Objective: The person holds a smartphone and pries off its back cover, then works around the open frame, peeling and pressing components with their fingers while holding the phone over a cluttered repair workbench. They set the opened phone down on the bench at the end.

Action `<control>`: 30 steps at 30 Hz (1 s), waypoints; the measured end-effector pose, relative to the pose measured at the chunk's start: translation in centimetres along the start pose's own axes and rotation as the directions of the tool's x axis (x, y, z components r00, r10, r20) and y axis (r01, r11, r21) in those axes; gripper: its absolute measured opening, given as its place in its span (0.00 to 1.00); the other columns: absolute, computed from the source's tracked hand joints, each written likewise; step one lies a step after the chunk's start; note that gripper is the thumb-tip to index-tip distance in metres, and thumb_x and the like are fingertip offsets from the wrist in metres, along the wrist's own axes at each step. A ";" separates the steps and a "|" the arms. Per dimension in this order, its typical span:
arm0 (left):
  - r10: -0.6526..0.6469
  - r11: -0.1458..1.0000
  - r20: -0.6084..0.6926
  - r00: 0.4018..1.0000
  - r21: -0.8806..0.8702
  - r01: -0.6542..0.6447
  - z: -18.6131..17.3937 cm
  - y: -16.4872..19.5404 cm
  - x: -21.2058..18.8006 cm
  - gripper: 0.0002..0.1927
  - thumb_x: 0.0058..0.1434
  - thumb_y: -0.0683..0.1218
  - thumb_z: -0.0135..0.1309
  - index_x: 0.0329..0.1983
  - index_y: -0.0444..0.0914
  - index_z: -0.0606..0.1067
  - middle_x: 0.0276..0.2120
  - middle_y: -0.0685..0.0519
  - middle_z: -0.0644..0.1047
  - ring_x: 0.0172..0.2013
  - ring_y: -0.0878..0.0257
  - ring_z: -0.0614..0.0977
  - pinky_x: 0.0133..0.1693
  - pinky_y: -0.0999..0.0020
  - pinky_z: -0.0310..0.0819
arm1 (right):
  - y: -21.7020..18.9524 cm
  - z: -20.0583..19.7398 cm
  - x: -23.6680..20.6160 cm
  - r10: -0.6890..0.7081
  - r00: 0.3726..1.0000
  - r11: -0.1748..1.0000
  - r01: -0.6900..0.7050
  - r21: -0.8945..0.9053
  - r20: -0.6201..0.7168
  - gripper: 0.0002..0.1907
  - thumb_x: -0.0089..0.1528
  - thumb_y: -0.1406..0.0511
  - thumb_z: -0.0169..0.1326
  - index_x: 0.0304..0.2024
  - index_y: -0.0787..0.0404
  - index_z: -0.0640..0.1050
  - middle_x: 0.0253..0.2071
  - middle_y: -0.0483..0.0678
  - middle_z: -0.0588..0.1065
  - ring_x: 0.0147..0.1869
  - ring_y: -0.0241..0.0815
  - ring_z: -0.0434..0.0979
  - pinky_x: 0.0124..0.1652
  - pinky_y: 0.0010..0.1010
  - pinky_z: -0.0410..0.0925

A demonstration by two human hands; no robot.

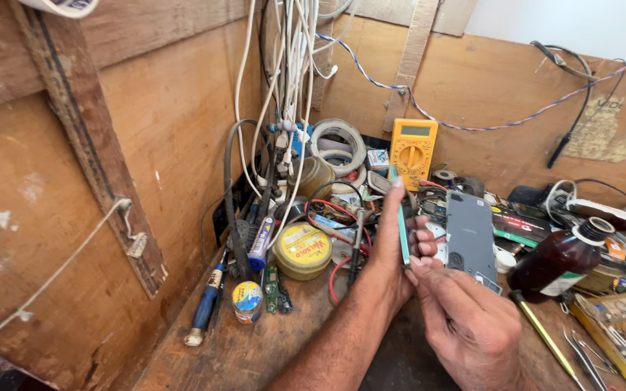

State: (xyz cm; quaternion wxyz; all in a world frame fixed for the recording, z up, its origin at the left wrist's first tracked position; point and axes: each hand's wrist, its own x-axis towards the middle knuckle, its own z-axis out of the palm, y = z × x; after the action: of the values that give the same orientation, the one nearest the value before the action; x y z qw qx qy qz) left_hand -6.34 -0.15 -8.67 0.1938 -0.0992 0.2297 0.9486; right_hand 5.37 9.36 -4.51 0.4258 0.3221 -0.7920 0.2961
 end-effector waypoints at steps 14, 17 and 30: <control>0.039 0.998 0.014 0.999 -0.042 -0.039 0.5 0.1 -0.3 0.41 0.49 0.82 0.56 0.35 0.40 0.68 0.18 0.58 0.67 0.16 0.67 0.68 0.18 0.75 0.66 | -0.4 -0.2 -0.4 0.311 0.948 0.944 -0.300 0.134 -0.068 0.09 0.60 0.75 0.62 0.44 0.69 0.82 0.39 0.49 0.83 0.44 0.33 0.82 0.47 0.23 0.73; 0.011 0.999 -0.005 1.000 -0.046 -0.011 0.5 0.2 -0.3 0.41 0.47 0.82 0.56 0.34 0.41 0.68 0.17 0.57 0.67 0.16 0.67 0.68 0.17 0.74 0.65 | -0.3 -0.2 -0.4 0.289 0.955 0.950 -0.277 0.147 -0.066 0.09 0.61 0.75 0.62 0.44 0.69 0.82 0.39 0.49 0.83 0.44 0.33 0.83 0.47 0.23 0.73; -0.001 1.000 -0.014 1.000 -0.026 0.001 0.5 0.2 -0.4 0.41 0.47 0.82 0.55 0.33 0.41 0.68 0.18 0.58 0.67 0.16 0.68 0.68 0.17 0.75 0.65 | -0.1 -0.2 -0.3 0.192 0.980 0.973 -0.184 0.141 -0.048 0.09 0.60 0.76 0.62 0.44 0.68 0.81 0.40 0.49 0.82 0.47 0.35 0.84 0.47 0.25 0.74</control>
State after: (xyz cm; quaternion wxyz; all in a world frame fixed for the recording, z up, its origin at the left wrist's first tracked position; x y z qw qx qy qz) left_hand -6.12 -0.23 -8.03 0.1914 -0.1083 0.2187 0.9507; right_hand 5.64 9.53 -4.64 0.3969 0.2647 -0.7836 0.3979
